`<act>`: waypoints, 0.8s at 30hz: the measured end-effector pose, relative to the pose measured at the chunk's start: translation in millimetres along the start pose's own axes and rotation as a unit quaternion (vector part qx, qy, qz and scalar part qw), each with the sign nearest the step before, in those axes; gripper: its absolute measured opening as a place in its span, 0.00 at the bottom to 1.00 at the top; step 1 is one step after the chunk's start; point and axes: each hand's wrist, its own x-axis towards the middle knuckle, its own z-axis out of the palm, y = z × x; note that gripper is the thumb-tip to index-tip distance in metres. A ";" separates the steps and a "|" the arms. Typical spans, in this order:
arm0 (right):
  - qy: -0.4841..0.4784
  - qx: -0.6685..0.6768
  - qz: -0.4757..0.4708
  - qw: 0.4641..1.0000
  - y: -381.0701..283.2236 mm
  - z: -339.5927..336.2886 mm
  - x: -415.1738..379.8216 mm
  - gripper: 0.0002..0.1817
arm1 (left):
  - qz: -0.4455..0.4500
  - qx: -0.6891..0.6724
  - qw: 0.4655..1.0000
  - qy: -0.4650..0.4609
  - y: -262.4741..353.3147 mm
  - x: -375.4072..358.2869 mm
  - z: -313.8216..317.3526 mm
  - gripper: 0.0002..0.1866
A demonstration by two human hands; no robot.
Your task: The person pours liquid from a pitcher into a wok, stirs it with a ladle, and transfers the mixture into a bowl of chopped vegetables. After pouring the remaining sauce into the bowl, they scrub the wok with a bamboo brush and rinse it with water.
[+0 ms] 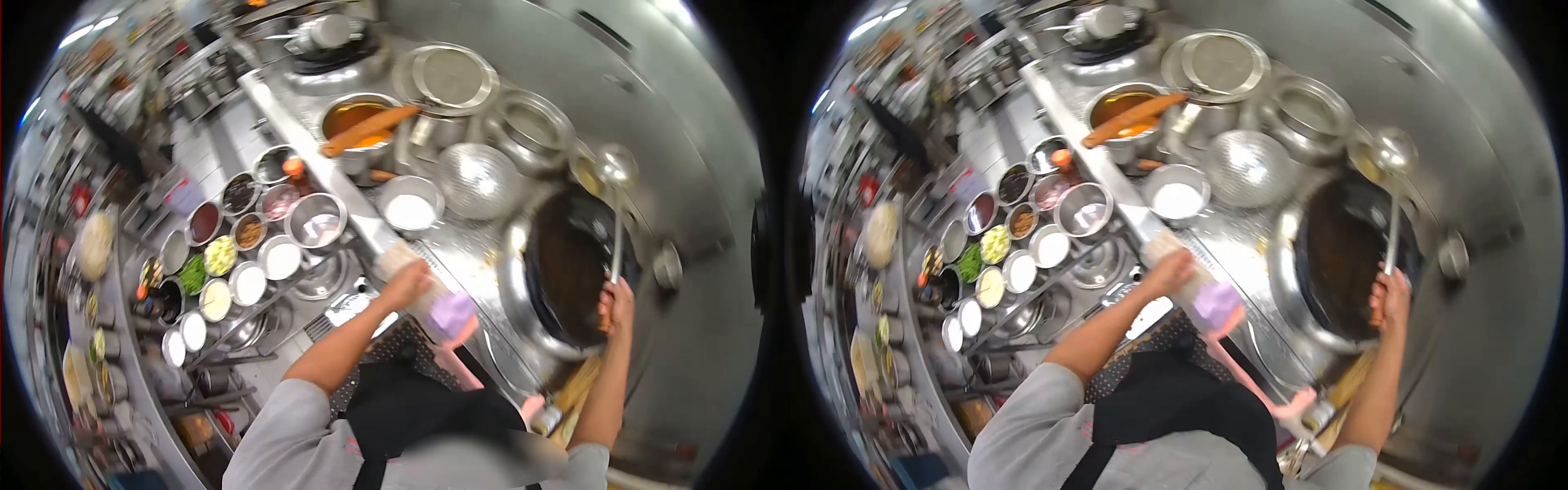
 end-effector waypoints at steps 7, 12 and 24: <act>-0.104 -0.076 -0.005 0.992 -1.2 53.0 235.7 0.07 | 0.031 -0.031 0.999 0.032 -30.1 0.1 18.9 0.17; -0.134 -0.041 0.074 0.987 5.8 90.3 348.9 0.08 | -0.017 -0.046 0.999 0.015 -5.5 -0.6 4.8 0.17; -0.159 -0.187 -0.008 0.970 53.7 99.9 515.5 0.17 | -0.034 -0.018 0.999 0.024 -0.7 -1.1 8.9 0.17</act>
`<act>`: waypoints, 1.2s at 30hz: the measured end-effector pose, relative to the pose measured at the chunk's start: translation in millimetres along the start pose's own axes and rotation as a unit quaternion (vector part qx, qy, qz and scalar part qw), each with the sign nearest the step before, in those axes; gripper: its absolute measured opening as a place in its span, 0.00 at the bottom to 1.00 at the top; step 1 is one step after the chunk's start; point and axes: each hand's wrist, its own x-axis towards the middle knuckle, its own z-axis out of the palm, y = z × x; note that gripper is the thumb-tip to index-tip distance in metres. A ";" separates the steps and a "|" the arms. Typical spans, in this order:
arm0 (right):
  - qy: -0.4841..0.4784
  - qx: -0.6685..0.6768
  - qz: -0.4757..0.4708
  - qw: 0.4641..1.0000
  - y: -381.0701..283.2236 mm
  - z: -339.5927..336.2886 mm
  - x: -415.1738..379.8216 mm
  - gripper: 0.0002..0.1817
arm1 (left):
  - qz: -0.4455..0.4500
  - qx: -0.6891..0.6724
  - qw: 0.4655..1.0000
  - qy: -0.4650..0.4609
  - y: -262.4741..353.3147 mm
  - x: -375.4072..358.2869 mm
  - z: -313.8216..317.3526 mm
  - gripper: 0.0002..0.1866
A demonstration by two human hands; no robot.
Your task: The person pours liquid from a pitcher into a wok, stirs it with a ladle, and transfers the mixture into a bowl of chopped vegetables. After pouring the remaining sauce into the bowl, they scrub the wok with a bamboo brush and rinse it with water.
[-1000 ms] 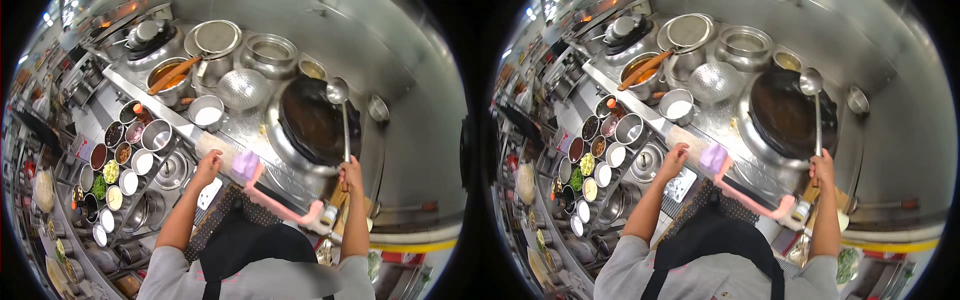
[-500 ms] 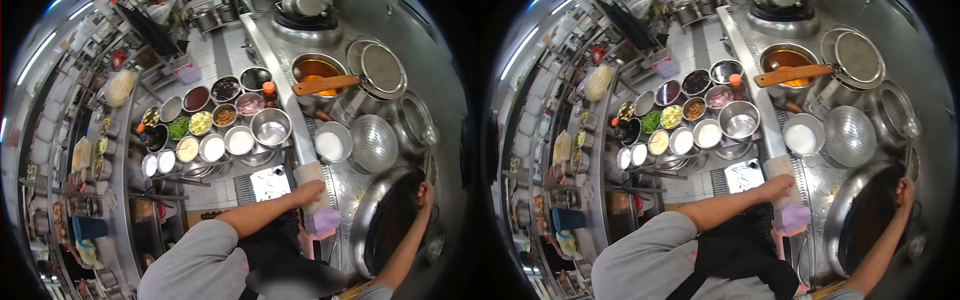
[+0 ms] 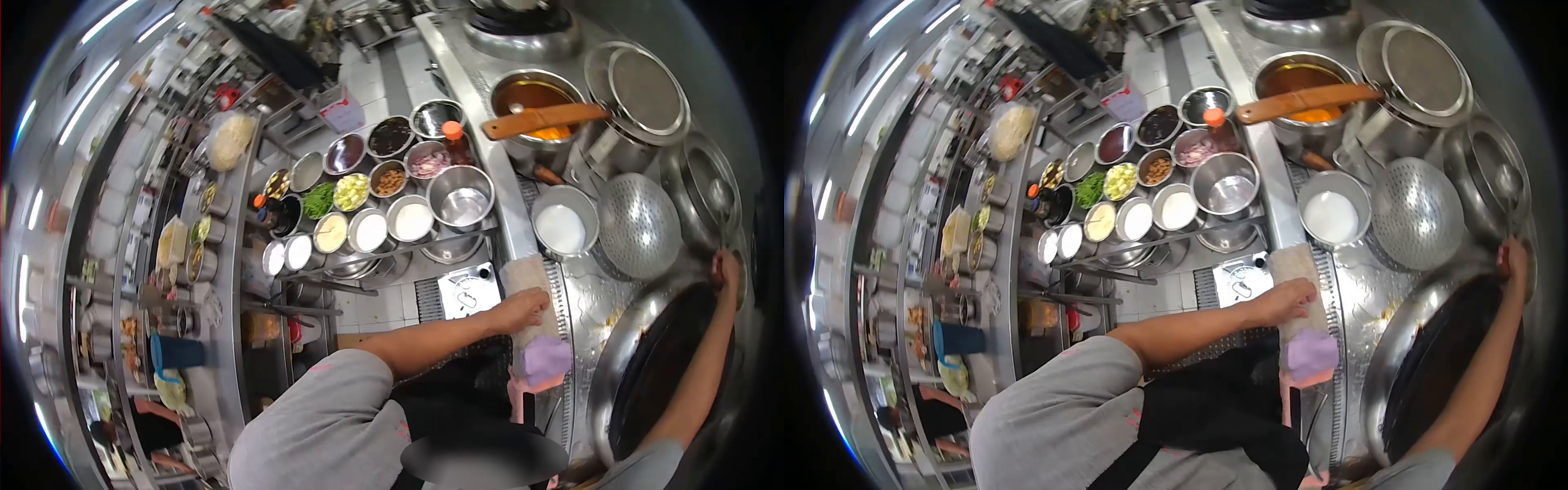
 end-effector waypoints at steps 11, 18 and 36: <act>-0.139 0.365 -0.034 0.920 -42.7 5.3 8.3 0.10 | -0.031 -0.018 0.999 0.001 -0.6 -2.4 2.8 0.18; -0.191 0.404 -0.080 0.891 -28.7 -17.1 -67.7 0.07 | -0.002 0.005 1.000 -0.004 -7.2 -2.5 7.1 0.18; -0.069 0.403 -0.151 0.900 -78.3 -60.4 -292.3 0.10 | 0.055 0.046 0.984 0.165 41.0 -65.0 -25.2 0.15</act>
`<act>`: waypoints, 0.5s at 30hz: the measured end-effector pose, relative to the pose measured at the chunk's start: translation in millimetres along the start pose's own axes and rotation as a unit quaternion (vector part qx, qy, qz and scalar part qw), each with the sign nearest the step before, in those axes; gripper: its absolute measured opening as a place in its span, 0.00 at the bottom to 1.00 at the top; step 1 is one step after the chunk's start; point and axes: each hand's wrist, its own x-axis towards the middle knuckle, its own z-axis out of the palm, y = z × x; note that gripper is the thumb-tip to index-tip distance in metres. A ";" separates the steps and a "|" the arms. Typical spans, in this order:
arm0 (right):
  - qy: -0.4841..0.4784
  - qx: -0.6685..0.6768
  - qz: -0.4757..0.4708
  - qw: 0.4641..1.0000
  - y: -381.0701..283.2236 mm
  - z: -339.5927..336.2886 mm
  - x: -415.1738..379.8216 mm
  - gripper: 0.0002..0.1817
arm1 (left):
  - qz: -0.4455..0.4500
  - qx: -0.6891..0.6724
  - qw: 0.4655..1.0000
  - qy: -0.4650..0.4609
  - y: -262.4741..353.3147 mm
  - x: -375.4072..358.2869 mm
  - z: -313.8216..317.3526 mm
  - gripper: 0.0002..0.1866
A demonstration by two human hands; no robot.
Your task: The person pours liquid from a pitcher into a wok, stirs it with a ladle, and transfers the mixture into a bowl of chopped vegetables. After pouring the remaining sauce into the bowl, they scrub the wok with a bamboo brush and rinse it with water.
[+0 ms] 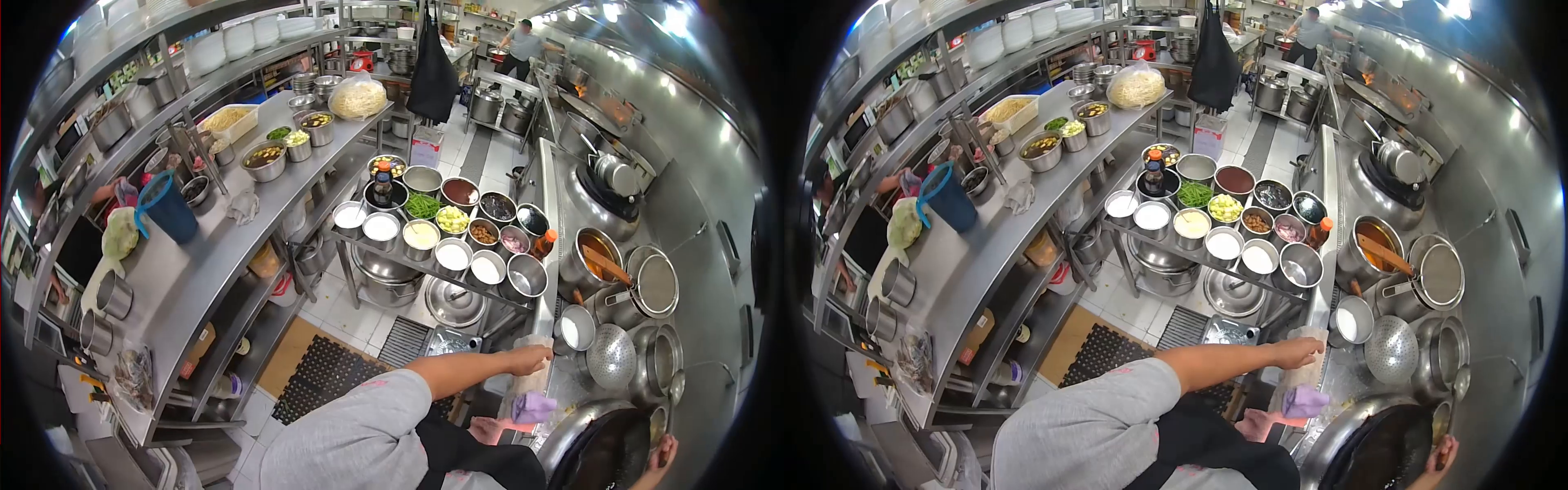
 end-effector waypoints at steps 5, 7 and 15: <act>-0.243 0.039 0.259 0.934 -56.7 3.8 -78.7 0.07 | 0.047 -0.086 0.994 0.055 45.8 11.0 21.2 0.10; -0.034 -0.105 0.052 0.992 -47.1 -42.4 -108.9 0.11 | 0.091 -0.110 0.988 0.050 71.2 27.6 42.7 0.10; -0.013 0.019 0.142 0.990 -62.7 88.7 -316.7 0.08 | -0.015 -0.432 0.890 -0.149 190.9 95.4 146.2 0.11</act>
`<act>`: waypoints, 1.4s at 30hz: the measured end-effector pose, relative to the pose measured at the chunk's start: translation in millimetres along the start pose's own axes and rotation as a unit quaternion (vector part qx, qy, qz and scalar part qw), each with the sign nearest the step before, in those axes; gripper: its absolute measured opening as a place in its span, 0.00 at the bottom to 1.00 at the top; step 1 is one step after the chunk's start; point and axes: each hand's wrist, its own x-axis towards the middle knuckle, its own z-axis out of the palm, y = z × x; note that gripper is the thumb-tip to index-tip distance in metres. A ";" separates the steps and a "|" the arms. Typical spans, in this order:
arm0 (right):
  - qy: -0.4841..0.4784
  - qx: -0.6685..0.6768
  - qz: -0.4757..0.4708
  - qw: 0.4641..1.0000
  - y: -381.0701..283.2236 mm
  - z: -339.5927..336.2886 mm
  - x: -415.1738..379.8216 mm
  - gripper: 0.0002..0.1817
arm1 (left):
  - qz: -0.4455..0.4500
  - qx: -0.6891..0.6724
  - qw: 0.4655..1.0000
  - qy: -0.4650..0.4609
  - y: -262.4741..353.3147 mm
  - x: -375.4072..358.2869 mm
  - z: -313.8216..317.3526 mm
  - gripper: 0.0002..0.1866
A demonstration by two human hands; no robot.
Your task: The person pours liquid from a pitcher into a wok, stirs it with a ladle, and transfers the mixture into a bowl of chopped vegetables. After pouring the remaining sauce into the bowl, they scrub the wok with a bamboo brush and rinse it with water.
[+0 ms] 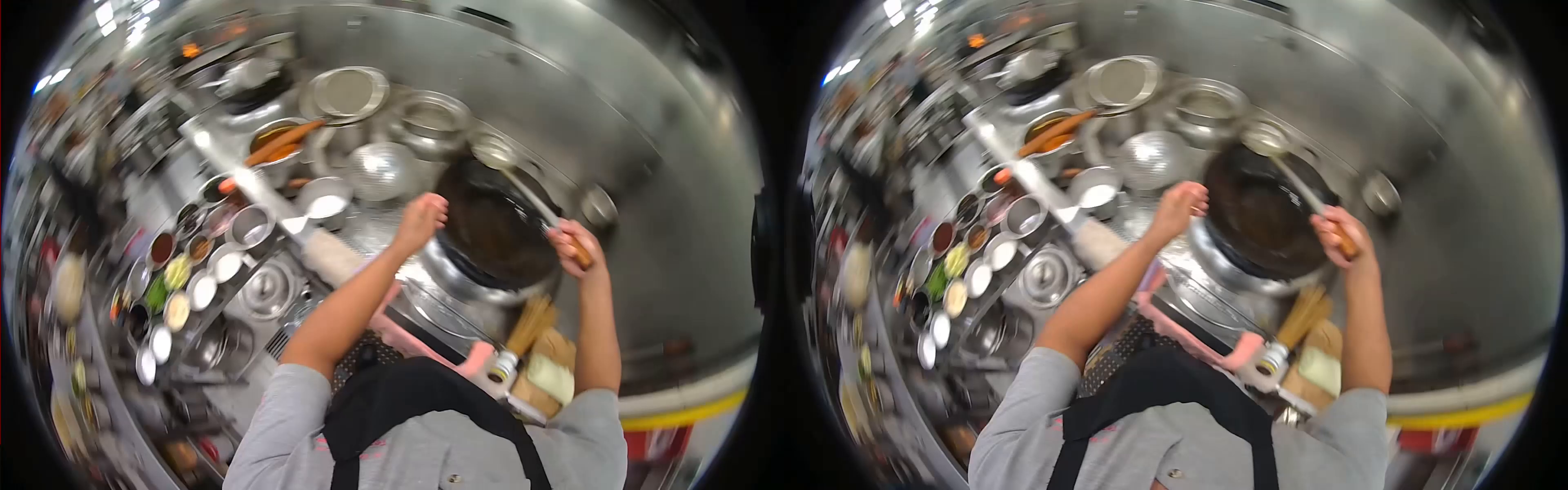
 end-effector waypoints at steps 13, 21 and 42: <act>0.223 0.016 -0.035 0.974 107.6 67.1 -101.0 0.31 | -0.364 -0.451 0.794 0.181 -69.3 103.6 195.6 0.27; 0.233 0.012 -0.040 0.971 137.1 43.1 -54.0 0.28 | -0.367 -0.067 0.927 -0.031 -82.6 48.0 207.0 0.10; 0.238 0.091 -0.155 0.955 88.5 -74.7 194.7 0.12 | 0.106 0.471 0.860 -0.169 -42.1 39.2 136.7 0.25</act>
